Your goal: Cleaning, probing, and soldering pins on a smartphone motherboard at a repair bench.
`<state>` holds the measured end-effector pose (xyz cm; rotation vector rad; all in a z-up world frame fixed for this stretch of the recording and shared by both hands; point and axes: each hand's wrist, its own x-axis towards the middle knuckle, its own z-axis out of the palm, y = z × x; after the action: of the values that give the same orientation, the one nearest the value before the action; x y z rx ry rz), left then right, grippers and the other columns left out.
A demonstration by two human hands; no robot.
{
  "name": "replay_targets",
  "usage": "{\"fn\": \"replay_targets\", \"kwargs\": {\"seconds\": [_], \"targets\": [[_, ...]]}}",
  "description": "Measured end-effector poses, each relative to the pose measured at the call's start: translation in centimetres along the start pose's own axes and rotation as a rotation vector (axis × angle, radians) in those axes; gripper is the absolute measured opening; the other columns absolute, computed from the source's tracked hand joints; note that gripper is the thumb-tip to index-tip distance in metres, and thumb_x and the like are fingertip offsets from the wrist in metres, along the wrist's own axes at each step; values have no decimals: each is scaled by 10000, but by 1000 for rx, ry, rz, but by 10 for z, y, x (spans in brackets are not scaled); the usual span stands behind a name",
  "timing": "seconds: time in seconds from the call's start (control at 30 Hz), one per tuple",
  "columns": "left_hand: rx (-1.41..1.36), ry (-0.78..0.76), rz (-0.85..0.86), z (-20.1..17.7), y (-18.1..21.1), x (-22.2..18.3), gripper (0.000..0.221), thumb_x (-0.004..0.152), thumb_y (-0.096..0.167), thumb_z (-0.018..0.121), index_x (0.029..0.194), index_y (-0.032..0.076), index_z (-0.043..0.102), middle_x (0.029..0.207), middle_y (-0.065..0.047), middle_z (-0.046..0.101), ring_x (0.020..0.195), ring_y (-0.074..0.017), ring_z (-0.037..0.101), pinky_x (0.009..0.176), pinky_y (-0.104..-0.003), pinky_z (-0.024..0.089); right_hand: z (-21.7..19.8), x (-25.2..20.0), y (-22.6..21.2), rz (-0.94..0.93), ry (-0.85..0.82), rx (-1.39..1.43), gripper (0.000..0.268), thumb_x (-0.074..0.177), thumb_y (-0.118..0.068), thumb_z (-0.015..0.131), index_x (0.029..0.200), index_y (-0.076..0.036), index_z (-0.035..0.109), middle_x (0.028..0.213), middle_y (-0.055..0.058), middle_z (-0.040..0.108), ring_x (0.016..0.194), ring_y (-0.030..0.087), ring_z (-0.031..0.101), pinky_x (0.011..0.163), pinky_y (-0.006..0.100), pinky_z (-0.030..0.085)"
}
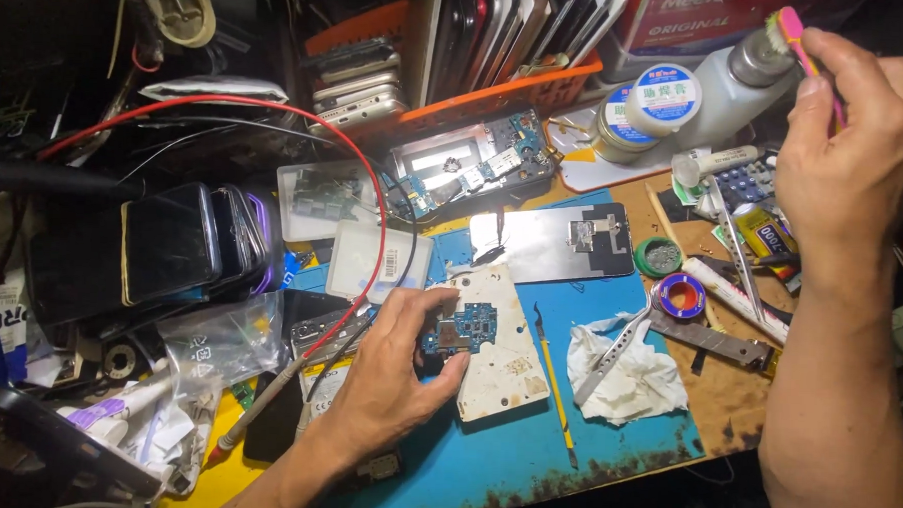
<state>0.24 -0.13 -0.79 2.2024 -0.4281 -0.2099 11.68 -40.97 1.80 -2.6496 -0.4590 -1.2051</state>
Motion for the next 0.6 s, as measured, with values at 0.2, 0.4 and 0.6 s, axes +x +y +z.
{"fn": "replay_targets", "kwargs": {"seconds": [0.2,0.4,0.6], "targets": [[16,24,44,0,0,0,488,885,251,709,1322,94,560,1224,-109,579,1129,-257,640,902,-398,570,0,0,0,51,-43,-96,401,1111,122,726,1475,71,885,1082,244,749,897,373,716,784,443,565],[-14,32,66,-2,2,-1,467,891,243,728,1318,116,586,1148,-80,574,1018,-210,635,795,-334,563,-6,8,-16,121,-78,-87,469,1068,105,669,1480,-29,848,1146,218,771,940,397,715,759,474,553],[-51,-38,-30,-3,5,-1,467,912,311,728,1323,142,588,1223,-86,547,1175,-218,610,882,-358,640,-9,11,-28,65,38,-11,327,1120,112,653,1414,94,796,1148,257,764,996,431,678,895,506,531]]}}
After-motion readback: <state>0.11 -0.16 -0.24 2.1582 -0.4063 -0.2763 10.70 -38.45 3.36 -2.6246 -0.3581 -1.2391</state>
